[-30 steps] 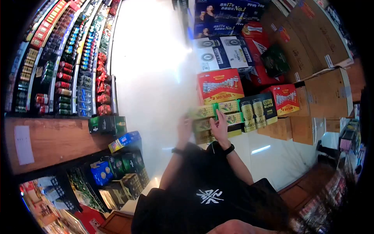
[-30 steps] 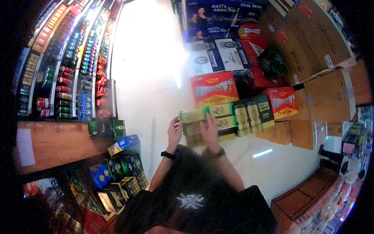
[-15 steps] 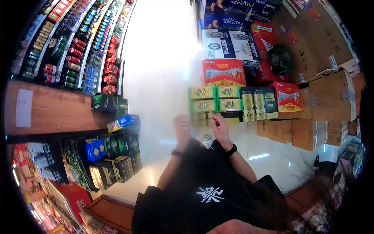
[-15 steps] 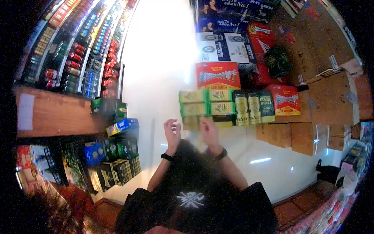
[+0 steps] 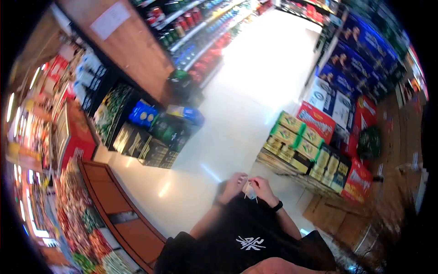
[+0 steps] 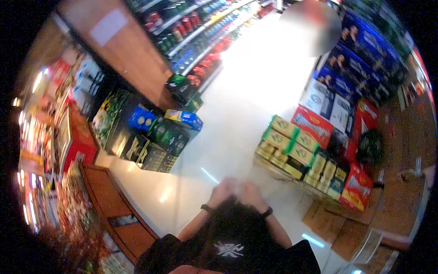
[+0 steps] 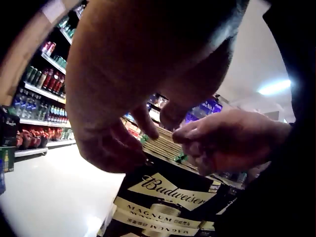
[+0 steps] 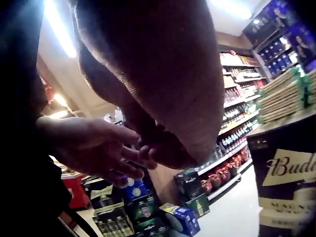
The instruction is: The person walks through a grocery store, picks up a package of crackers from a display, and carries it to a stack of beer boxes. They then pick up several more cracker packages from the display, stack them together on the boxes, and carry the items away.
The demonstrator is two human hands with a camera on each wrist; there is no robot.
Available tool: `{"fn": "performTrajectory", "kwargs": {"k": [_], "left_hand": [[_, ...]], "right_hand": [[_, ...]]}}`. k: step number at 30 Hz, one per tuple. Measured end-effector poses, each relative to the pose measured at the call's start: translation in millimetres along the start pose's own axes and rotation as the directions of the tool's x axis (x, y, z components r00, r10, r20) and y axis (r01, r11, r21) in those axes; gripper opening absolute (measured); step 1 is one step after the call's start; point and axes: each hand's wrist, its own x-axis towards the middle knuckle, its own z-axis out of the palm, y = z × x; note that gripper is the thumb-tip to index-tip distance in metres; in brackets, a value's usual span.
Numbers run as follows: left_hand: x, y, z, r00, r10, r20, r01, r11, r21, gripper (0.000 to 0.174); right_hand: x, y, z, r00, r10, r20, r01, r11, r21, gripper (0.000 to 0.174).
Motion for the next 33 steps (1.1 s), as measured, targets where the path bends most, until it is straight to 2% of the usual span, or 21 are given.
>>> {"fn": "performTrajectory", "kwargs": {"k": [1,3,6,8,11,14,16,17,20,21,24,25,27,30,31,33], "left_hand": [[-6.4,-19.7,2.5,0.999,0.045,0.014,-0.044,0.999,-0.029,0.023],[-9.9,-80.2,13.1,0.991,0.132,0.031,-0.129,0.988,-0.083,0.024],[-36.7,-110.3,-2.0,0.989,0.145,0.021,-0.142,0.984,-0.105,0.026],[-69.2,-118.6,-20.1,0.996,0.070,-0.059,-0.074,0.994,-0.085,0.028],[-126.6,-135.6,-37.8,0.974,0.025,-0.226,-0.050,0.993,-0.106,0.028],[-195.5,-164.9,-55.7,0.942,-0.055,-0.331,0.008,0.990,-0.140,0.030],[-244.4,-181.1,-69.7,0.913,-0.152,-0.378,0.085,0.978,-0.190,0.032],[-276.7,-166.7,-84.3,0.889,-0.313,-0.333,0.221,0.932,-0.287,0.035],[-362.1,-183.5,-95.2,0.782,-0.422,-0.459,0.230,0.879,-0.417,0.035],[-386.8,-196.2,-95.4,0.757,-0.451,-0.473,0.300,0.883,-0.361,0.041],[-457.6,-213.2,-99.6,0.664,-0.469,-0.583,0.234,0.870,-0.434,0.036],[-472.3,-238.9,-89.7,0.602,-0.477,-0.640,0.213,0.869,-0.448,0.035],[-512.1,-238.5,-86.8,0.529,-0.513,-0.675,0.192,0.848,-0.494,0.034],[-555.5,-241.8,-79.9,0.408,-0.556,-0.725,0.176,0.827,-0.535,0.036],[-566.7,-241.9,-74.0,0.368,-0.573,-0.733,0.173,0.816,-0.551,0.037],[-586.6,-252.5,-56.3,0.290,-0.584,-0.758,0.184,0.811,-0.555,0.037]], "right_hand": [[0.0,5.9,7.2,0.998,-0.005,0.062,0.009,0.997,-0.075,0.016],[1.5,19.0,25.4,0.987,-0.112,0.112,0.122,0.988,-0.091,0.016],[-3.0,11.8,51.0,0.953,-0.240,0.186,0.256,0.965,-0.064,0.016],[-11.9,-12.8,65.9,0.916,-0.284,0.283,0.310,0.950,-0.048,0.017],[-30.5,-6.8,106.1,0.832,-0.413,0.370,0.450,0.893,-0.015,0.018],[-62.3,-27.7,144.7,0.824,-0.336,0.457,0.390,0.920,-0.028,0.017],[-80.5,-14.8,185.9,0.789,-0.308,0.531,0.374,0.927,-0.017,0.016],[-92.6,-9.4,203.3,0.766,-0.290,0.574,0.366,0.931,-0.017,0.016],[-142.9,-56.6,242.6,0.726,-0.273,0.631,0.332,0.943,0.026,0.016],[-159.8,-67.6,258.4,0.681,-0.304,0.666,0.315,0.943,0.108,0.016],[-208.0,-85.8,301.7,0.564,-0.316,0.763,0.336,0.932,0.137,0.016],[-222.2,-94.3,314.3,0.510,-0.298,0.807,0.337,0.932,0.131,0.016],[-251.2,-115.4,332.8,0.400,-0.251,0.882,0.334,0.936,0.115,0.016],[-282.1,-129.8,363.7,0.214,-0.459,0.862,0.509,0.806,0.302,0.016],[-293.7,-133.4,369.8,0.217,-0.382,0.898,0.489,0.839,0.238,0.015],[-309.1,-143.0,383.6,0.095,-0.344,0.934,0.543,0.805,0.241,0.014]]}}
